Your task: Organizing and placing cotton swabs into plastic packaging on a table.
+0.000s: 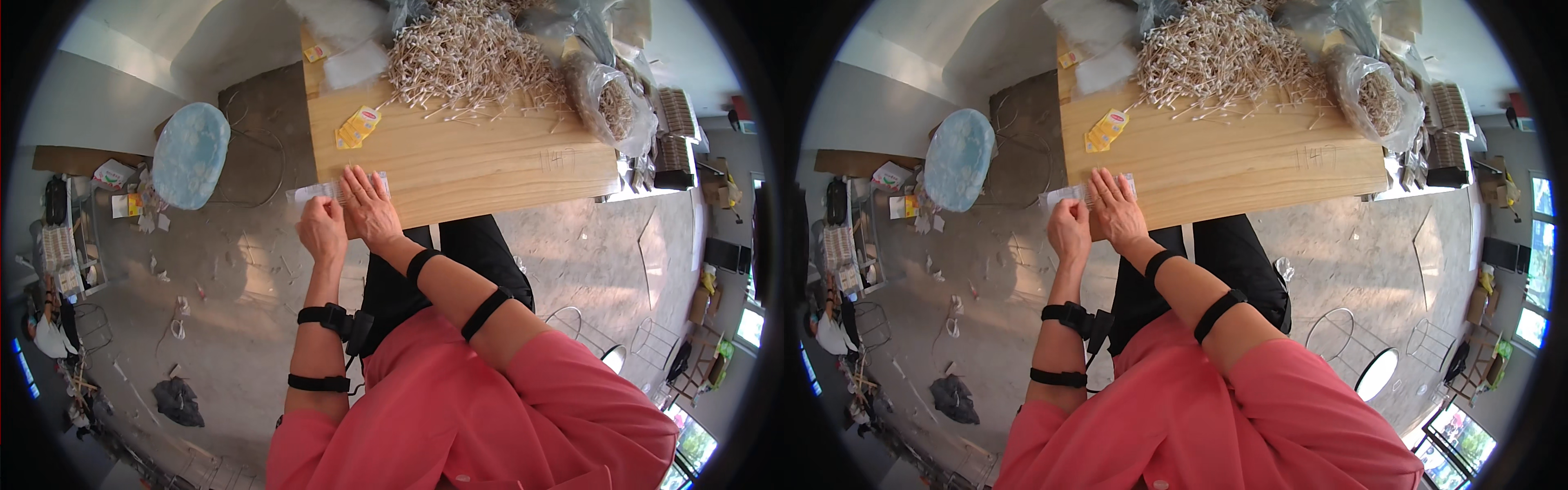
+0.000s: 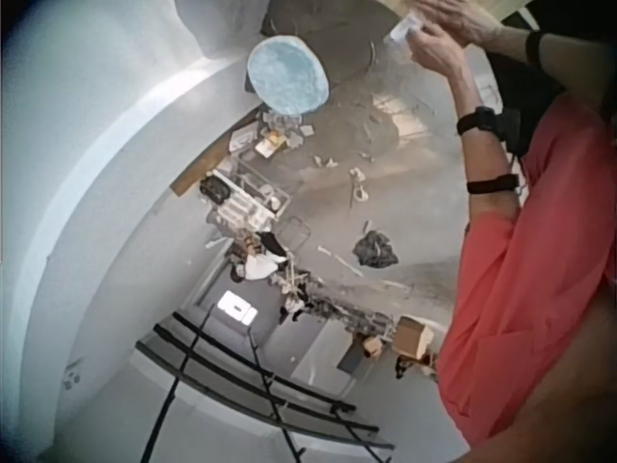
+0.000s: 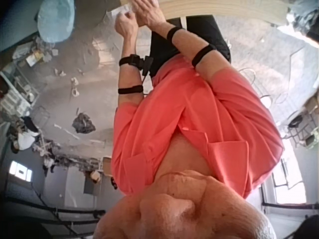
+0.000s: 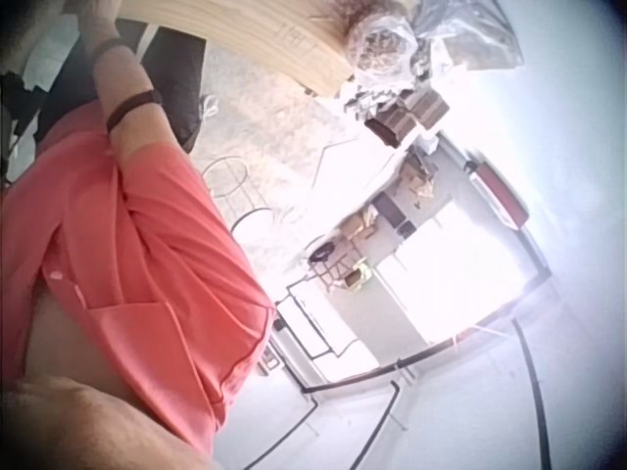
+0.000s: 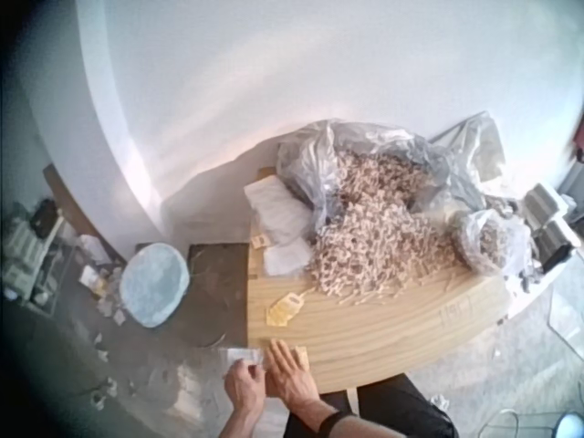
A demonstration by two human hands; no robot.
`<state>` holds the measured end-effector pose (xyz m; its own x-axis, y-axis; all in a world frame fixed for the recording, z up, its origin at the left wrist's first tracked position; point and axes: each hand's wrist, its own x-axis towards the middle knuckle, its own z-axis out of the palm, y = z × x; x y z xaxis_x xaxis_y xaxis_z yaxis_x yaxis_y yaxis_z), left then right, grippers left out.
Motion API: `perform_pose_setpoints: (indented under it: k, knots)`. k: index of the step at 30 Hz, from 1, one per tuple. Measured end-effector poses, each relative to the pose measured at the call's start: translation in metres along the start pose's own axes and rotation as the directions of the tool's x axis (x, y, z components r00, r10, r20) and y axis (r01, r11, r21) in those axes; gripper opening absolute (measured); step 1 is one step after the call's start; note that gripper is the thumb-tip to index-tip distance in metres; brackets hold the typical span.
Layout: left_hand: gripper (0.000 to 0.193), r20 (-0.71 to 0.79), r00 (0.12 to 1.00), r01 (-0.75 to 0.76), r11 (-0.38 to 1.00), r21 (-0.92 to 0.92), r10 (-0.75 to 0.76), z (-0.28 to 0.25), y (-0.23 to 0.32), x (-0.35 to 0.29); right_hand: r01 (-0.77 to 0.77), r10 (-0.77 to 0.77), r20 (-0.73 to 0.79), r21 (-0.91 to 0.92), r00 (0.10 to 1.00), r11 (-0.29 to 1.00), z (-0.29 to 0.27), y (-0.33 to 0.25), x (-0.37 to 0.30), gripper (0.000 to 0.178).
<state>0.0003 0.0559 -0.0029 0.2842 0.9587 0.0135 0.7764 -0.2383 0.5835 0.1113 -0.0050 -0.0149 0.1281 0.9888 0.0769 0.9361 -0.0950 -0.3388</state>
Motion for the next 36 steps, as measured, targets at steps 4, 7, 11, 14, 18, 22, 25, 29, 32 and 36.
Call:
perform_pose_setpoints:
  k: [4,7,11,14,18,22,25,29,32,36]
  knots:
    - [0.065,-0.555,0.831,-0.035,0.992,-0.119,-0.037,0.001,-0.033,0.002,0.009,0.039,-0.127,0.353,0.991,0.936,0.003,0.005,0.0,0.058]
    - [0.073,0.188,0.653,0.52,0.254,-0.815,-0.734,-0.005,-0.039,0.01,0.028,0.211,-0.265,0.681,0.941,0.731,-0.005,0.009,0.009,0.054]
    - [0.064,0.402,0.79,0.512,0.137,-0.848,-0.462,0.014,-0.045,0.011,-0.011,0.29,-0.205,0.799,0.935,0.602,-0.004,-0.004,0.019,0.052]
    - [0.053,0.383,0.796,0.494,0.138,-0.858,-0.468,0.022,-0.025,0.007,0.008,0.254,-0.229,0.759,0.94,0.652,0.004,-0.008,0.025,0.053]
    - [0.047,0.343,0.827,0.422,0.088,-0.902,-0.446,0.023,-0.035,0.0,-0.013,0.343,-0.201,0.847,0.918,0.532,-0.003,-0.005,0.022,0.052]
    - [0.043,0.299,0.85,0.439,0.269,-0.857,-0.434,0.026,-0.036,-0.006,0.037,0.192,-0.225,0.734,0.955,0.678,-0.006,0.004,0.014,0.051]
    - [0.039,0.256,0.832,0.433,0.288,-0.854,-0.493,0.025,-0.026,-0.004,0.019,0.204,-0.207,0.746,0.957,0.666,-0.008,0.007,0.012,0.05]
    - [0.039,0.244,0.844,0.44,0.356,-0.825,-0.477,0.019,-0.021,-0.002,-0.046,0.358,-0.219,0.796,0.908,0.604,-0.011,0.009,0.004,0.053]
    - [0.04,0.258,0.835,0.451,0.336,-0.827,-0.487,0.018,-0.024,-0.004,-0.065,0.304,-0.176,0.764,0.936,0.642,-0.015,0.0,-0.006,0.053]
    - [0.039,0.282,0.815,0.469,0.29,-0.834,-0.506,0.018,-0.023,-0.003,0.103,0.034,-0.293,0.441,0.956,0.891,-0.014,0.008,-0.017,0.054]
